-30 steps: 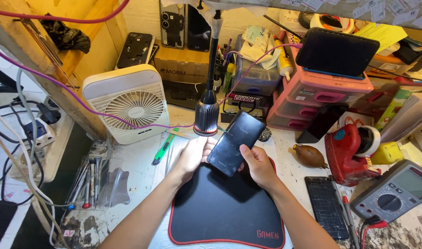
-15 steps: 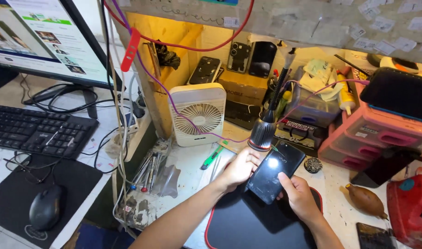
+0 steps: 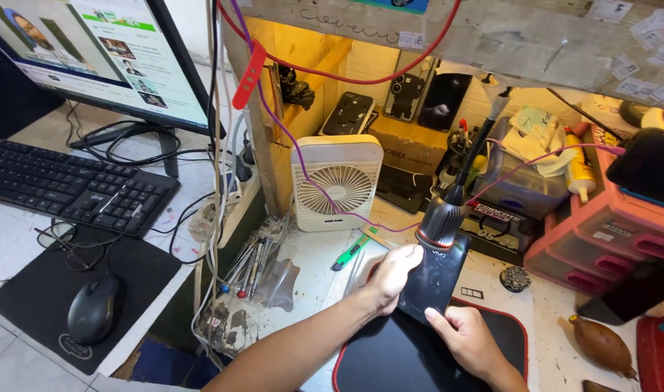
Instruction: A person is inspecting and repairing a smartphone at a dedicated workstation, using a desk lamp for visibility and a small tool for manipulation.
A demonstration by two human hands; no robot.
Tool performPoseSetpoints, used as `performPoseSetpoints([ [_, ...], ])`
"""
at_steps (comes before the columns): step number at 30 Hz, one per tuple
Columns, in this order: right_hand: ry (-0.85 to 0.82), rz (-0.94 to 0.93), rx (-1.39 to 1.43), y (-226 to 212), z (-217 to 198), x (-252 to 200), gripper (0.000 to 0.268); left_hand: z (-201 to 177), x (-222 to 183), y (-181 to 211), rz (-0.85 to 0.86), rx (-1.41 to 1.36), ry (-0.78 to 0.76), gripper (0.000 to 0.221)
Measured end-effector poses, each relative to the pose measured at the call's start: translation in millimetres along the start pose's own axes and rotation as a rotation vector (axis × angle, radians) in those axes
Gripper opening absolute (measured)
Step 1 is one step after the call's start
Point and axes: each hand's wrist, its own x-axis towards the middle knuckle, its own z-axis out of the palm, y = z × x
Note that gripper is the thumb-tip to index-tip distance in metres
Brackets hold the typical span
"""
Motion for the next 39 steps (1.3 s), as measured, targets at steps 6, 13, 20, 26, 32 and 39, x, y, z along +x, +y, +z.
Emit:
performPoseSetpoints([
  [6, 0.013, -0.138, -0.036, 9, 15, 4, 0.059, -5, 0, 11, 0.000, -0.016, 0.034, 0.029],
  [13, -0.169, -0.063, 0.315, 18, 13, -1, 0.052, -11, 5, 11, -0.201, -0.084, -0.077, 0.032],
  [20, 0.033, 0.128, 0.214, 38, 13, 16, 0.059, -19, 6, -11, -0.261, 0.114, -0.120, 0.026],
  [26, 0.099, 0.318, 0.394, 33, 19, 16, 0.062, -18, 6, -13, -0.309, 0.193, -0.060, 0.037],
  [32, 0.067, 0.367, 0.348, 34, 17, 21, 0.066, 2, -19, 25, -0.277, 0.448, 0.021, 0.045],
  [39, 0.436, 0.350, 0.401, 29, 6, 22, 0.068, -12, -8, 2, -0.270, 0.380, -0.131, 0.044],
])
